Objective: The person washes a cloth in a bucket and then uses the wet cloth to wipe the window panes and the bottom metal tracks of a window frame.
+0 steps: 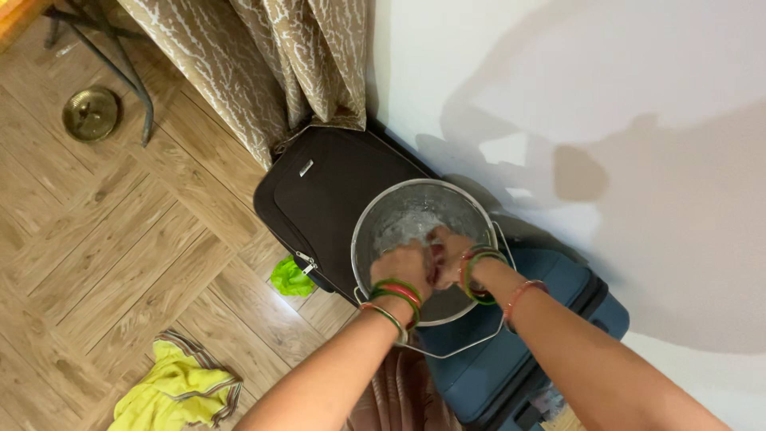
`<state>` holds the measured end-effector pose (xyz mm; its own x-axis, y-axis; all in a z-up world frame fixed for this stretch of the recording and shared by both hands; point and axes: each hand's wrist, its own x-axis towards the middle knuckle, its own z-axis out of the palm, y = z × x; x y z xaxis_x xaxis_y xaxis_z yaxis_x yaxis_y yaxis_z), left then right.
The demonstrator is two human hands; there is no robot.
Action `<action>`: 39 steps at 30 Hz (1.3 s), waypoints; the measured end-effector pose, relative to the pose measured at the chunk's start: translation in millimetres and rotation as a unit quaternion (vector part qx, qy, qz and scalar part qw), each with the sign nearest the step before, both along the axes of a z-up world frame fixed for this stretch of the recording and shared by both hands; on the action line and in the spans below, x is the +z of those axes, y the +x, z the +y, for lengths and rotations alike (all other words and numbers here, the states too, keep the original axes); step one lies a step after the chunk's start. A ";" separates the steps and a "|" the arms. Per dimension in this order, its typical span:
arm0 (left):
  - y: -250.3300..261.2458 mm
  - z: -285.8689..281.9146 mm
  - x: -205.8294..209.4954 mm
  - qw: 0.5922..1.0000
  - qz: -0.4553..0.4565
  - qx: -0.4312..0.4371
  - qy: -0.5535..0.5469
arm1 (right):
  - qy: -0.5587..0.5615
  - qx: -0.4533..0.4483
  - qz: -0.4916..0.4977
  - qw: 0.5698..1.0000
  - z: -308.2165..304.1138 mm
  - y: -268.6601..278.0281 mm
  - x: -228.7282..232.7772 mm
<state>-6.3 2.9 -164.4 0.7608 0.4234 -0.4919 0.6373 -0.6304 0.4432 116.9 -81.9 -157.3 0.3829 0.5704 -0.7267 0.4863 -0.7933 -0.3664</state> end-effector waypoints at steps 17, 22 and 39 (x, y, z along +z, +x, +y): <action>0.5 20.7 22.3 0.922 0.116 -0.020 -0.370 | 0.300 0.358 -0.247 0.849 -35.6 0.3 19.4; 7.0 9.0 23.5 0.986 0.048 -0.035 -0.156 | 0.163 0.269 -0.221 0.923 -18.3 -11.6 18.2; -9.2 19.2 -8.1 0.963 -0.149 -0.217 0.061 | -0.124 0.023 0.029 0.992 2.9 -3.7 -1.2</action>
<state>-15.5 22.2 -172.5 0.9786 0.0753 -0.1915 0.1590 -0.8676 0.4711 113.2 -79.0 -158.5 0.3131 0.3879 -0.8669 0.5082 -0.8395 -0.1922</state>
